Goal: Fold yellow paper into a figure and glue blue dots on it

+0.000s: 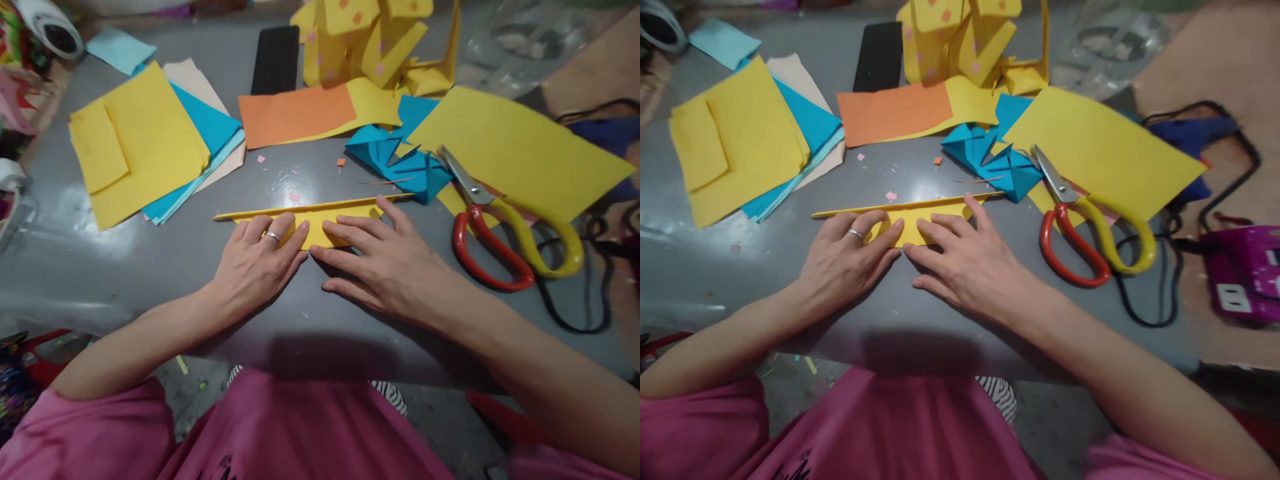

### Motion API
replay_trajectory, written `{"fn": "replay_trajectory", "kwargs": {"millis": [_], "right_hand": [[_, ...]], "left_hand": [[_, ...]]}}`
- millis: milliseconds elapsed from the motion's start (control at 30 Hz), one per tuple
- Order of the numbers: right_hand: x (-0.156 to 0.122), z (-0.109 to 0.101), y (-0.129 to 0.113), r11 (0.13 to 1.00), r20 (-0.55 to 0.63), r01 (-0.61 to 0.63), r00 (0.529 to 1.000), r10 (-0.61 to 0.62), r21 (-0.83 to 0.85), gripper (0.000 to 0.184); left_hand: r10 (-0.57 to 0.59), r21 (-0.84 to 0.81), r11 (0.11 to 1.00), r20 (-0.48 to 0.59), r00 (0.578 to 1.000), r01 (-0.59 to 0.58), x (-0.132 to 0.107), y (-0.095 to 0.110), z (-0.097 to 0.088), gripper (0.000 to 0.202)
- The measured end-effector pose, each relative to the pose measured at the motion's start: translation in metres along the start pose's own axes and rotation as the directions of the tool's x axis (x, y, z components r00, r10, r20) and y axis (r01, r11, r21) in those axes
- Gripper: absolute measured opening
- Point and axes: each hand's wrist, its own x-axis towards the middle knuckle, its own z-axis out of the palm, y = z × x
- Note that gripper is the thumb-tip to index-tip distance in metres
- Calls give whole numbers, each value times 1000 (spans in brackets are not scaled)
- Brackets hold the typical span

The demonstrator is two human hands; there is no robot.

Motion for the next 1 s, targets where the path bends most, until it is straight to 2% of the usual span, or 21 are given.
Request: {"fn": "replay_trajectory", "kwargs": {"millis": [133, 200, 267, 367, 433, 500, 633, 767, 833, 867, 933, 1000], "right_hand": [[1, 1, 7, 999, -54, 26, 998, -24, 36, 36], [2, -1, 14, 998, -121, 18, 993, -10, 68, 33], [4, -2, 21, 996, -194, -38, 980, 53, 80, 28], [5, 1, 28, 984, -258, -158, 951, 173, 80, 25], [6, 5, 30, 976, -255, -203, 942, 218, 84, 26], [6, 8, 29, 973, -230, -217, 945, 230, 82, 26], [7, 11, 24, 972, -187, -221, 954, 232, 78, 26], [7, 11, 23, 964, -212, -230, 944, 255, 136, 30], [7, 10, 23, 960, -256, -220, 931, 261, 175, 30], [7, 9, 23, 959, -285, -214, 922, 261, 184, 30], [7, 8, 22, 967, -345, -204, 906, 247, 155, 27], [7, 7, 21, 976, -376, -204, 901, 216, 73, 23]], "left_hand": [[2, -58, 998, -111, 994, -9, 2, -5, 3, 43], [-50, -99, 995, -157, 986, 34, 7, -8, 0, 42], [-130, -138, 984, -149, 980, 110, 16, -12, -6, 41], [-232, -190, 955, -8, 973, 226, 35, -20, -14, 41], [-213, -233, 941, 158, 964, 246, 48, -26, -18, 42], [-184, -238, 938, 275, 944, 253, 60, -30, -20, 45], [-179, -201, 941, 387, 904, 273, 74, -31, -24, 32], [-167, -296, 894, 475, 864, 336, 79, -34, -33, 20], [-170, -428, 798, 516, 840, 424, 79, -38, -36, 20], [-172, -507, 715, 540, 824, 481, 79, -40, -37, 21], [-177, -644, 492, 585, 791, 586, 77, -41, -38, 23], [-196, -723, 260, 609, 769, 639, 73, -39, -35, 26]]}}
